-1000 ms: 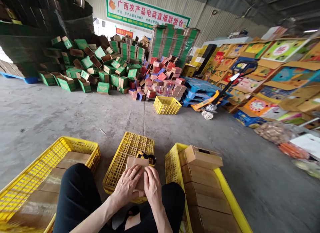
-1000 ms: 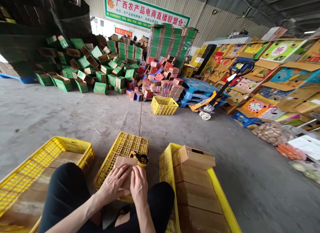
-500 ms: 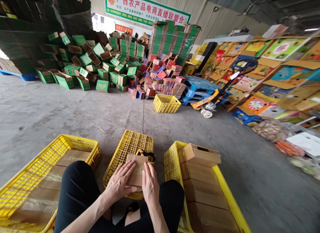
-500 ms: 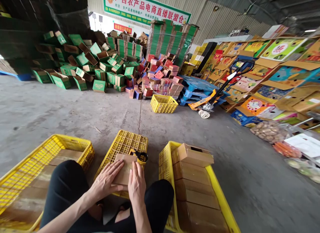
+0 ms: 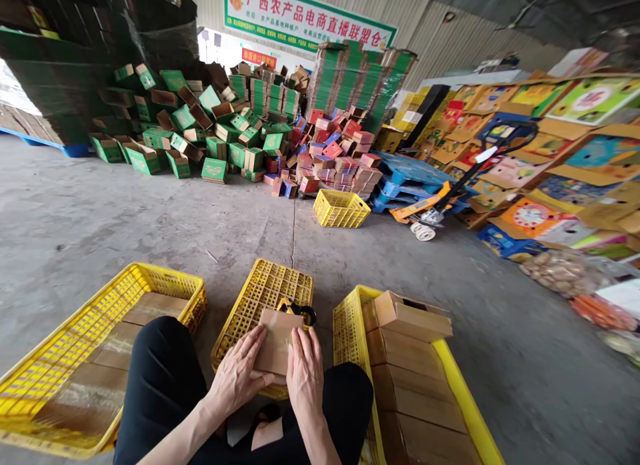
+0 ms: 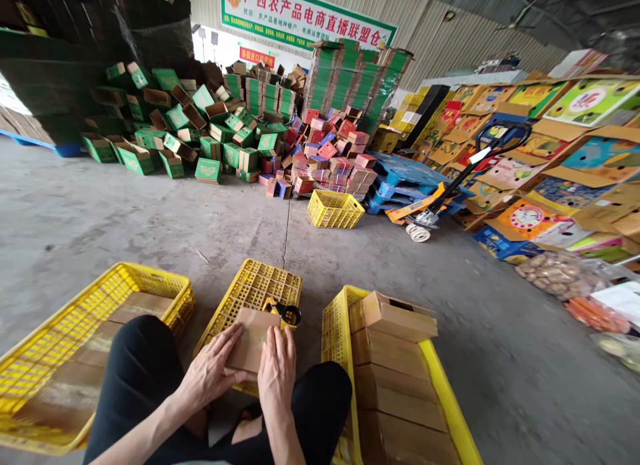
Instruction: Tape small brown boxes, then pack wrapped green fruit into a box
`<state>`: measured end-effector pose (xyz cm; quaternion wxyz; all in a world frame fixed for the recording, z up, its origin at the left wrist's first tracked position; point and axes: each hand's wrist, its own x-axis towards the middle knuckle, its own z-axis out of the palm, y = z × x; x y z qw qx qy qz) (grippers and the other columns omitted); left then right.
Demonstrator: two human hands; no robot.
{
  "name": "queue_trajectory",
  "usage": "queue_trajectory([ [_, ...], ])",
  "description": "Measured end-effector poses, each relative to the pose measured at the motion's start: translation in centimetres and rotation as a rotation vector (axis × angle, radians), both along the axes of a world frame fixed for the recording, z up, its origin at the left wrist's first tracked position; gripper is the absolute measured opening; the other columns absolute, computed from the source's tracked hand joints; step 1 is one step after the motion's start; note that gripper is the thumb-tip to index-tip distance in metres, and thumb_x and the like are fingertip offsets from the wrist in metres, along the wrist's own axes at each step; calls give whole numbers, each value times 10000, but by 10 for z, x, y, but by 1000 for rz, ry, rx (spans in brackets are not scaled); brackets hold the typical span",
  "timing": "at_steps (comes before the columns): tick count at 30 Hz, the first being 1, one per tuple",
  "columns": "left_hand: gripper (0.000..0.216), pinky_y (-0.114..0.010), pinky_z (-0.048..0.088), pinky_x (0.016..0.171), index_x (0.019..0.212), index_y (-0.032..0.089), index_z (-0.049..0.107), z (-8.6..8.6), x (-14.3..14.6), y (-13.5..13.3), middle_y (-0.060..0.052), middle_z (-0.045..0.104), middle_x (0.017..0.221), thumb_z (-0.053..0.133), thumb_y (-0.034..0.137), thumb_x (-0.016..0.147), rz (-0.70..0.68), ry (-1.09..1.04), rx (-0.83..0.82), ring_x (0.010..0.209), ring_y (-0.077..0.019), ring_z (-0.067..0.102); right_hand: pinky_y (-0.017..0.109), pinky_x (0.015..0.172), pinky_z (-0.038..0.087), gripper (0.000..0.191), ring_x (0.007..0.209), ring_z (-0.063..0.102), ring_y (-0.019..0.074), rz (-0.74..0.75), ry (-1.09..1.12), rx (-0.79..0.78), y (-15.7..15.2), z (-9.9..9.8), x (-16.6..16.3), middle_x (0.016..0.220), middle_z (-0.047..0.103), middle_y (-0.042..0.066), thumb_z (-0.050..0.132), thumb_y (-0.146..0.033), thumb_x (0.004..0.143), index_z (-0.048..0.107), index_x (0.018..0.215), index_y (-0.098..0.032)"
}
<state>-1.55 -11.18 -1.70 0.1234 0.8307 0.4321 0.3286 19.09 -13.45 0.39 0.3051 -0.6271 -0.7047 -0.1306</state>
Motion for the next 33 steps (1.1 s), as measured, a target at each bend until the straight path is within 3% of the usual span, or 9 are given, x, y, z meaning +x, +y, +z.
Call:
queue_trajectory([
  [7, 1028, -550, 465, 1175, 1699, 255, 133, -6, 9, 1, -194, 394, 1668, 698, 616, 920, 5, -26, -15, 1480, -389, 474, 472, 1066, 590, 430, 1221, 679, 281, 141, 52, -33, 5, 12, -12, 1270, 732, 117, 424, -196, 1086, 608, 1473, -236],
  [14, 988, -572, 480, 1153, 1673, 161, 162, -1, 17, -2, -253, 348, 1675, 698, 540, 935, -4, -35, 22, 1509, -411, 424, 460, 1059, 580, 422, 1226, 659, 278, 118, 84, -58, 3, 13, -29, 1289, 689, 142, 429, -186, 1084, 593, 1472, -209],
  [18, 969, -551, 474, 1174, 1690, 207, 131, 1, 9, -12, -229, 367, 1673, 659, 569, 963, -20, -37, 20, 1514, -398, 423, 467, 1041, 581, 439, 1247, 647, 291, 82, 75, -46, 0, 9, -30, 1324, 670, 138, 419, -182, 1083, 570, 1493, -234],
  [26, 884, -469, 521, 1160, 1681, 283, 211, -6, -7, -37, -150, 432, 1649, 643, 585, 971, -29, -77, -66, 1488, -332, 480, 463, 985, 589, 423, 1151, 680, 287, 67, 101, -70, 1, 12, -30, 1295, 677, 137, 394, -214, 1094, 587, 1471, -233],
  [29, 842, -472, 513, 1167, 1676, 274, 228, -4, -8, -30, -146, 435, 1650, 610, 582, 991, -35, -80, -61, 1490, -327, 477, 446, 1002, 587, 392, 1149, 682, 275, 93, 123, -62, 3, 15, -29, 1244, 699, 125, 423, -214, 1089, 628, 1422, -244],
  [33, 739, -479, 459, 1211, 1668, 246, 247, 7, -12, -3, -151, 429, 1655, 522, 544, 1050, -91, -87, -81, 1510, -306, 451, 418, 1038, 583, 316, 1155, 688, 242, 175, 186, -31, 3, 18, -28, 1146, 727, 100, 467, -179, 1074, 699, 1279, -241],
])
